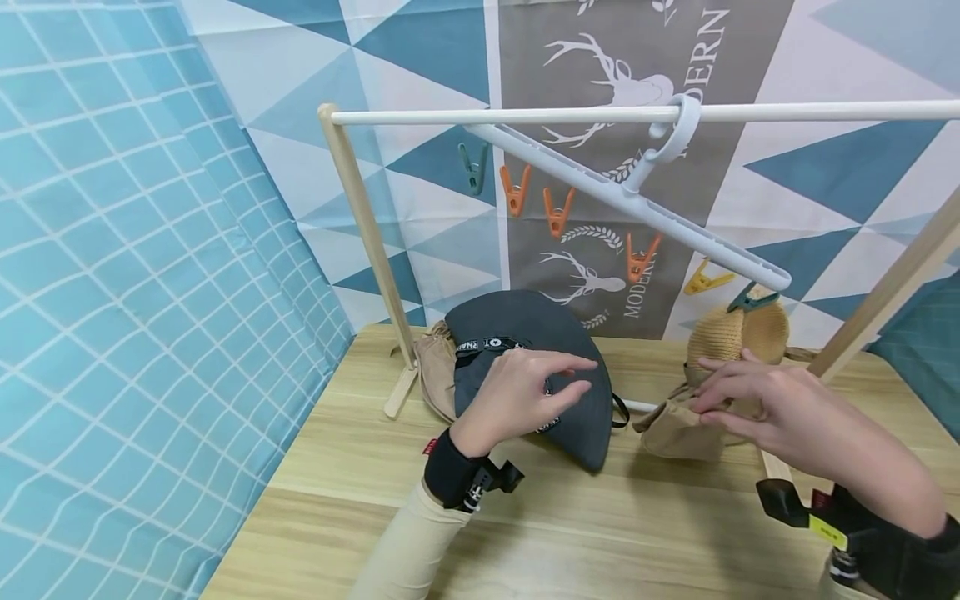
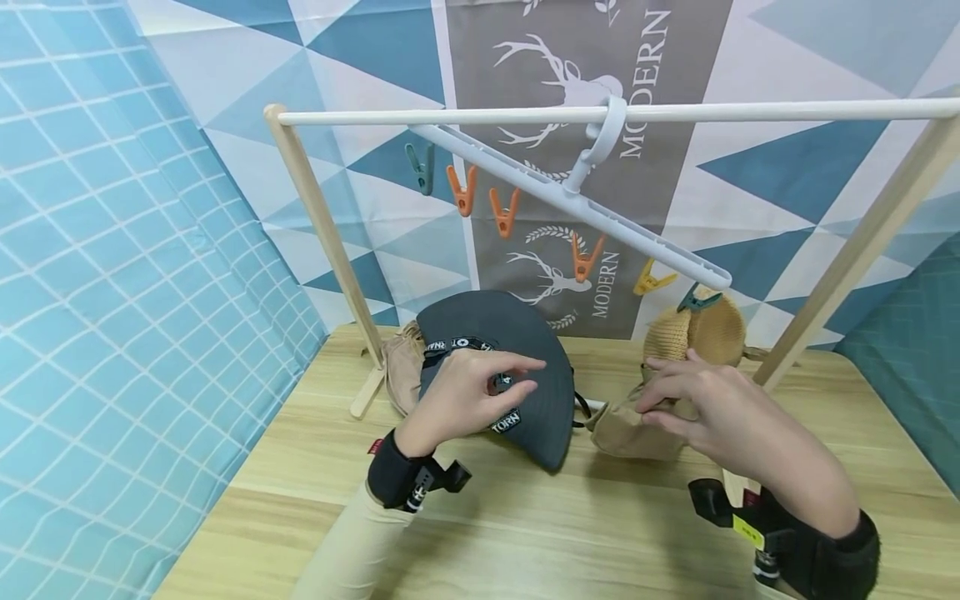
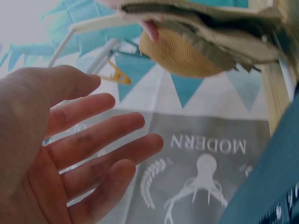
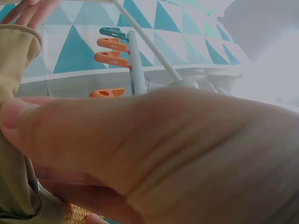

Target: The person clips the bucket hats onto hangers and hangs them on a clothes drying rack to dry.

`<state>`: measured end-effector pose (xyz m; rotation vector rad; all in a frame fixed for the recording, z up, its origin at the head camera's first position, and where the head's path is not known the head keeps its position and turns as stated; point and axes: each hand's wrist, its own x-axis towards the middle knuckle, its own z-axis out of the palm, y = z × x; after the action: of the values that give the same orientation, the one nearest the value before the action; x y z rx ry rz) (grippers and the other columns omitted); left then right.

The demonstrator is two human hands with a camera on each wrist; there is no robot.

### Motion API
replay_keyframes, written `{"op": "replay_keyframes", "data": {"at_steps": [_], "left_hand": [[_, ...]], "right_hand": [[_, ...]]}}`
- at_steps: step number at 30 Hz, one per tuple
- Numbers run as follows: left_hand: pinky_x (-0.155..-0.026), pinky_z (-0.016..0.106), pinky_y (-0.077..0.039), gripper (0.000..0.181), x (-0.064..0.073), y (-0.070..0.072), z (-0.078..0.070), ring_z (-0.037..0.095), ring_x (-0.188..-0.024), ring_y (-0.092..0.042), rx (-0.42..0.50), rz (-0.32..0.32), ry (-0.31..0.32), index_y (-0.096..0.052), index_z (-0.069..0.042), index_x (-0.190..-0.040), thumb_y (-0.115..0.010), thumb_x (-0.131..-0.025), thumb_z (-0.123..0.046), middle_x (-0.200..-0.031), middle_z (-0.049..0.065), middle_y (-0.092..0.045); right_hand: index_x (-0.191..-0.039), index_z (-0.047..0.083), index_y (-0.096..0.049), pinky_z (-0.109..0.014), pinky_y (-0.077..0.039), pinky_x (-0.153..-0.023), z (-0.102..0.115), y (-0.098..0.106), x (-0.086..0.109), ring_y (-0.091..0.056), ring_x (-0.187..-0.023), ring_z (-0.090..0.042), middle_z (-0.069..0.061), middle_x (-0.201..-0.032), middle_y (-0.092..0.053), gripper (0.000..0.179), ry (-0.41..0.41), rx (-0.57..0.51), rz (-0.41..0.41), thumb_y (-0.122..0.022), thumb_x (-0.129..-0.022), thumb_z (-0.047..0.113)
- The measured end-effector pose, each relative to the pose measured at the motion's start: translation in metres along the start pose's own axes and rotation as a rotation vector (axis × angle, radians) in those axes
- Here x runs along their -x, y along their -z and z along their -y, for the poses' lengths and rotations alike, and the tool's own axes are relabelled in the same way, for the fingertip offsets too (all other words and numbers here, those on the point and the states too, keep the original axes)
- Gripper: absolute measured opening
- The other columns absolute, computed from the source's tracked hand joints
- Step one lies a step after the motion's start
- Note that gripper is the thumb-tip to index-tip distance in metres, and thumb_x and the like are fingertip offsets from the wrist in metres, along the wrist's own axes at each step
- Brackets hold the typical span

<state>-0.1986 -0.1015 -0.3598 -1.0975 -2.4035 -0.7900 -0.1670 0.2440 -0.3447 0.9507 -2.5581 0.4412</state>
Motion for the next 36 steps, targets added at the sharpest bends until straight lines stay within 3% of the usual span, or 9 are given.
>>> {"op": "replay_keyframes", "data": {"at_steps": [8, 12, 17, 21, 25, 28, 32, 35, 36], "left_hand": [[-0.061, 0.017, -0.028, 0.023, 0.024, 0.02, 0.031, 0.017, -0.078, -0.078, -0.046, -0.028, 0.08, -0.086, -0.015, -0.128, -0.077, -0.108, -0.02, -0.112, 0.004, -0.089], [-0.063, 0.02, -0.037, 0.021, 0.034, 0.031, 0.044, 0.017, -0.077, -0.077, -0.051, -0.036, 0.109, -0.086, -0.012, -0.126, -0.077, -0.107, -0.017, -0.109, 0.006, -0.089], [-0.063, 0.022, -0.045, 0.021, 0.038, 0.038, 0.053, 0.014, -0.07, -0.07, -0.059, -0.088, 0.162, -0.086, -0.013, -0.125, -0.077, -0.107, -0.017, -0.112, 0.007, -0.088], [-0.059, 0.022, -0.038, 0.025, 0.036, 0.037, 0.055, 0.017, -0.066, -0.066, -0.099, -0.116, 0.235, -0.084, -0.014, -0.13, -0.077, -0.107, -0.023, -0.113, 0.009, -0.088], [-0.065, 0.034, -0.05, 0.042, 0.036, 0.031, 0.063, 0.031, -0.087, -0.077, -0.153, -0.151, 0.384, -0.076, -0.014, -0.145, -0.075, -0.109, -0.035, -0.131, 0.014, -0.083], [-0.092, 0.052, -0.06, 0.055, 0.036, 0.026, 0.073, 0.041, -0.117, -0.077, -0.157, -0.172, 0.531, -0.067, -0.014, -0.155, -0.071, -0.11, -0.045, -0.148, 0.017, -0.075], [-0.121, 0.066, -0.049, 0.071, 0.039, 0.02, 0.086, 0.047, -0.148, -0.061, -0.132, -0.158, 0.68, -0.054, -0.013, -0.166, -0.067, -0.109, -0.054, -0.164, 0.023, -0.06], [-0.13, 0.069, -0.04, 0.081, 0.042, 0.013, 0.098, 0.05, -0.159, -0.049, -0.114, -0.156, 0.703, -0.047, -0.011, -0.171, -0.067, -0.108, -0.059, -0.169, 0.028, -0.052], [-0.13, 0.069, -0.038, 0.084, 0.043, 0.009, 0.103, 0.051, -0.158, -0.049, -0.112, -0.164, 0.697, -0.046, -0.011, -0.171, -0.067, -0.108, -0.061, -0.169, 0.029, -0.052]], "right_hand": [[-0.099, 0.033, -0.084, 0.001, -0.006, -0.125, 0.001, -0.001, -0.002, -0.08, -0.125, -0.032, 0.006, -0.112, -0.086, 0.034, 0.003, -0.021, 0.007, -0.099, -0.078, 0.01], [-0.1, 0.032, -0.085, 0.002, -0.008, -0.124, 0.001, -0.002, -0.002, -0.081, -0.126, -0.027, 0.006, -0.115, -0.086, 0.031, 0.002, -0.025, 0.012, -0.098, -0.08, 0.013], [-0.1, 0.031, -0.084, 0.001, -0.008, -0.125, 0.001, -0.002, -0.002, -0.081, -0.127, -0.025, 0.007, -0.113, -0.086, 0.031, -0.005, -0.023, 0.013, -0.098, -0.08, 0.011], [-0.099, 0.035, -0.083, 0.001, -0.008, -0.125, 0.003, -0.002, -0.002, -0.081, -0.126, -0.025, 0.01, -0.111, -0.085, 0.037, -0.018, -0.011, 0.008, -0.098, -0.079, 0.008], [-0.099, 0.036, -0.082, 0.002, -0.008, -0.124, 0.004, -0.001, -0.003, -0.081, -0.126, -0.024, 0.01, -0.11, -0.085, 0.04, -0.021, -0.01, 0.005, -0.098, -0.078, 0.006], [-0.098, 0.036, -0.082, 0.002, -0.008, -0.124, 0.004, 0.0, -0.003, -0.081, -0.128, -0.022, 0.008, -0.112, -0.086, 0.039, -0.02, -0.014, 0.007, -0.098, -0.079, 0.006], [-0.099, 0.036, -0.082, 0.002, -0.007, -0.124, 0.003, 0.0, -0.003, -0.08, -0.131, -0.022, 0.002, -0.116, -0.087, 0.038, -0.029, -0.023, 0.011, -0.097, -0.08, 0.007], [-0.099, 0.036, -0.082, 0.0, -0.008, -0.126, 0.002, 0.0, -0.002, -0.079, -0.131, -0.025, 0.0, -0.117, -0.087, 0.036, -0.036, -0.03, 0.017, -0.097, -0.081, 0.009], [-0.099, 0.036, -0.082, -0.006, -0.019, -0.131, 0.002, 0.0, -0.002, -0.079, -0.131, -0.028, -0.001, -0.117, -0.087, 0.035, -0.035, -0.026, 0.019, -0.097, -0.082, 0.009]]}}
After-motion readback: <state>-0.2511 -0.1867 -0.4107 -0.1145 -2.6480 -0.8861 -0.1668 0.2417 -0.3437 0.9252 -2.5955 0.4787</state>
